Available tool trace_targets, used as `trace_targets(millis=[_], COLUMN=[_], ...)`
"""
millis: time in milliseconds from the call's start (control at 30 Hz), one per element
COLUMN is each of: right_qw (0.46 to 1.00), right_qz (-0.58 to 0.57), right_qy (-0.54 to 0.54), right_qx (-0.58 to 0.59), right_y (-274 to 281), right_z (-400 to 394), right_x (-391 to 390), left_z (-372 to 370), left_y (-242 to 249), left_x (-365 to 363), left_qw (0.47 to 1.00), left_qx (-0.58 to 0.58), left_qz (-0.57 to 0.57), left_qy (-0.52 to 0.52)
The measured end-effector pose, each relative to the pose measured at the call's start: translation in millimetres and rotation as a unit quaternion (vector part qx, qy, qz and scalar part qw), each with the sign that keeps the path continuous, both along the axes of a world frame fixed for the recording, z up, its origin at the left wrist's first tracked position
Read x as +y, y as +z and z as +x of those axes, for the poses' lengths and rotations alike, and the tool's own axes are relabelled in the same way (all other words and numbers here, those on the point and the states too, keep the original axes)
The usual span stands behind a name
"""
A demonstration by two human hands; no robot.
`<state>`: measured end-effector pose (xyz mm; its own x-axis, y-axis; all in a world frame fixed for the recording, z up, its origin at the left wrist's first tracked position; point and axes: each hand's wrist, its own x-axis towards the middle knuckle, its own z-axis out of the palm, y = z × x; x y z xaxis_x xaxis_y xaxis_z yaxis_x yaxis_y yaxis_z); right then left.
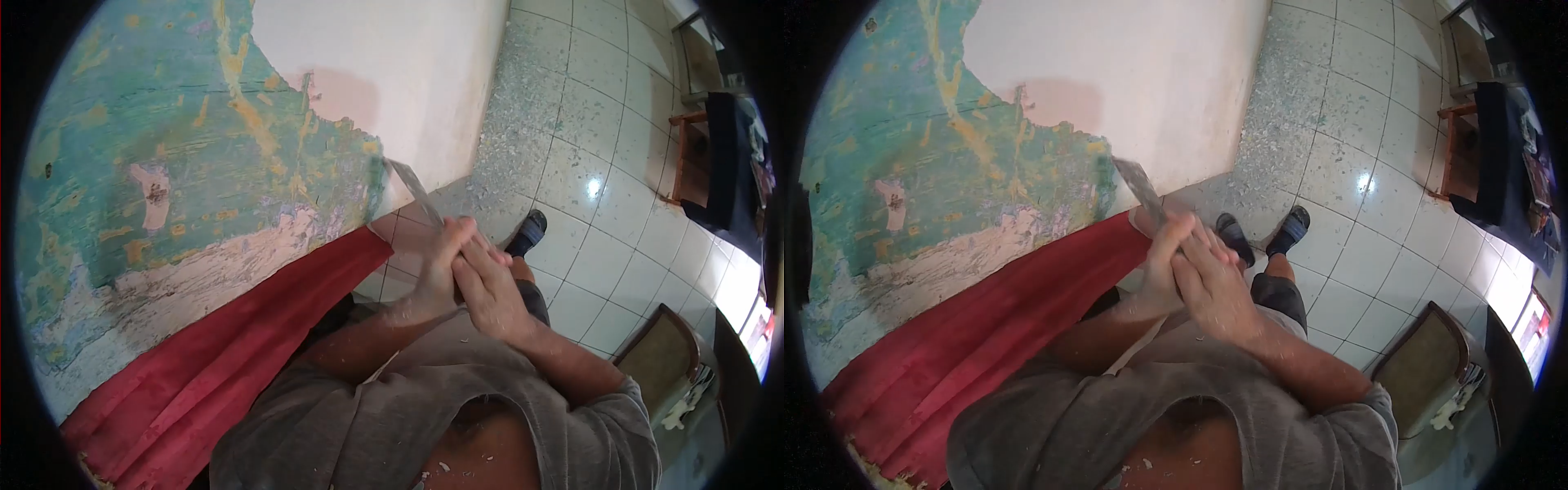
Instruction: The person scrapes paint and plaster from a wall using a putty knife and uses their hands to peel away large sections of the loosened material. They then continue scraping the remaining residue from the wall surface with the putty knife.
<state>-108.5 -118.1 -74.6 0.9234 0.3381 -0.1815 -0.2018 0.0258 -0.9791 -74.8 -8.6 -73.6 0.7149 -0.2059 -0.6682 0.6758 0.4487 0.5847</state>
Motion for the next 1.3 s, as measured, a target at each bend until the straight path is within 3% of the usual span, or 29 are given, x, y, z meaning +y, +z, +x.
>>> trace_targets(millis=[133,200,233,267,333,367,433,467,533,600,633,700,800,933,1000,1033,1133,1167,1200,1267,1300], right_qw=[0.999,0.995,0.993,0.992,0.996,0.999,0.997,0.992,0.995,0.983,0.983,0.993,0.984,0.978,0.995,0.995,0.995,0.991,0.981,0.972,0.986], right_qz=[-0.011,0.032,0.013,0.012,-0.046,-0.011,-0.018,-0.021,-0.058,-0.177,-0.176,-0.045,-0.079,-0.090,-0.055,-0.053,-0.058,-0.061,-0.064,-0.092,-0.055], right_qy=[-0.041,-0.085,-0.040,-0.039,-0.051,-0.025,-0.074,-0.121,-0.086,0.040,0.042,-0.111,-0.156,-0.142,-0.077,-0.077,-0.074,-0.113,-0.151,-0.191,-0.149], right_qx=[0.011,0.051,0.109,0.117,-0.051,0.030,0.014,-0.001,-0.005,-0.011,-0.015,-0.011,-0.027,-0.125,-0.019,-0.021,0.012,-0.043,-0.101,-0.104,-0.047], right_y=[5,-17,-22,-20,-15,-4,8,9,0,-15,-16,-19,8,3,-5,-4,2,9,14,11,9], right_z=[4,24,30,21,20,13,-13,-18,20,63,64,57,-1,23,62,61,36,19,6,8,25], right_x=[8,20,16,18,17,16,29,34,34,38,37,33,27,33,36,35,23,21,22,35,32], left_z=[3,26,31,22,21,11,-7,-1,19,58,71,68,10,24,72,80,46,23,20,17,36], left_y=[-9,-21,-21,-19,-18,-14,-5,-5,-8,-4,2,-2,-16,-6,0,7,10,-12,-10,-7,7], left_x=[12,14,11,12,11,15,24,27,33,31,26,19,21,29,25,21,14,21,23,29,21], left_qw=[0.995,0.999,0.997,0.996,0.996,0.996,0.997,0.997,0.994,0.998,0.997,0.996,0.995,0.994,0.998,0.996,0.996,0.995,0.995,0.991,0.997], left_qx=[-0.065,-0.022,0.072,0.080,0.082,0.081,-0.008,-0.014,0.083,0.052,0.042,0.041,-0.014,-0.013,0.049,0.060,0.045,-0.027,-0.028,-0.053,0.063], left_qz=[-0.022,0.017,0.021,0.020,-0.013,-0.018,-0.023,-0.024,-0.064,0.001,0.016,0.004,-0.029,-0.083,-0.009,0.006,0.016,-0.032,-0.031,-0.009,-0.028], left_qy=[-0.069,-0.025,0.012,0.013,0.026,0.022,-0.077,-0.076,0.001,-0.038,-0.060,-0.073,-0.091,-0.067,-0.035,-0.060,-0.080,-0.090,-0.086,-0.126,-0.023])
